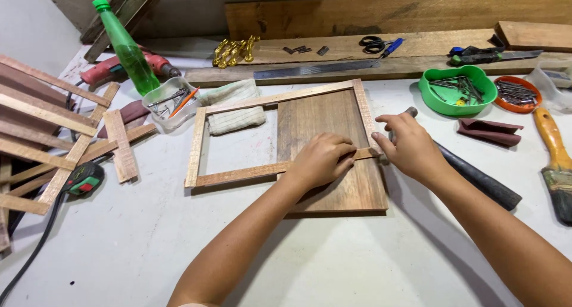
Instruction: The person hammers nails into a wooden frame laid on a workbench, positioning nails with one hand and driving them with a hammer. They then sand thin wood strips with a sanding block and handle additional strips from a pile on the bench.
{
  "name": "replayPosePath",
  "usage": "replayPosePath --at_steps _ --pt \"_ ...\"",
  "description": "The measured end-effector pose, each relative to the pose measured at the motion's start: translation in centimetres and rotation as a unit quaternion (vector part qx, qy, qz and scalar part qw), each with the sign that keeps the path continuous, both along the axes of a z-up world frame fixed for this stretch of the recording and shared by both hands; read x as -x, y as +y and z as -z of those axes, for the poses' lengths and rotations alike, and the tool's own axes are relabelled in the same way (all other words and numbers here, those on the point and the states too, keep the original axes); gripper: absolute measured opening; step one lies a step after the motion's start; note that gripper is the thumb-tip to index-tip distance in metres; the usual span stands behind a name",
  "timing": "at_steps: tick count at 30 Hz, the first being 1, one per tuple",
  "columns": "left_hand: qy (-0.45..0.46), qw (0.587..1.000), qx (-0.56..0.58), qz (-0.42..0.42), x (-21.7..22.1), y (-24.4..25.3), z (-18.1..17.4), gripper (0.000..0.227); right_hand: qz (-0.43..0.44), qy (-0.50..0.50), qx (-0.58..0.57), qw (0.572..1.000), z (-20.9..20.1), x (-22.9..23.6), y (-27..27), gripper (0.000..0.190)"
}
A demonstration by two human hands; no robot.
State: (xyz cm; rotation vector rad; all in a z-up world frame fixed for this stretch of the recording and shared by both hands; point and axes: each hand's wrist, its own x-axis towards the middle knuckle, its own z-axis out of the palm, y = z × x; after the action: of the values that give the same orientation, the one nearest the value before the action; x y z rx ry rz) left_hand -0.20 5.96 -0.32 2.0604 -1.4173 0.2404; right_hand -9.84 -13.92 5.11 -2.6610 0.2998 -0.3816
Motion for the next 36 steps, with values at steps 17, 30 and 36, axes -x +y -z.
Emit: replayPosePath --at_steps 17,30,36 --pt "-0.034 0.998 -0.038 -0.044 -1.1 4.6 1.6 0.034 -0.002 0.019 0.053 0.998 4.1 -2.8 -0.9 0.058" --pt "-0.112 0.993 0.009 -0.04 -0.4 3.2 1.4 0.036 -0.033 -0.108 0.063 0.992 4.2 -0.7 -2.0 0.052" --pt "-0.136 0.989 0.019 -0.053 -2.7 1.6 -0.8 0.032 -0.019 -0.143 0.061 0.988 2.7 -2.4 -3.6 0.049"
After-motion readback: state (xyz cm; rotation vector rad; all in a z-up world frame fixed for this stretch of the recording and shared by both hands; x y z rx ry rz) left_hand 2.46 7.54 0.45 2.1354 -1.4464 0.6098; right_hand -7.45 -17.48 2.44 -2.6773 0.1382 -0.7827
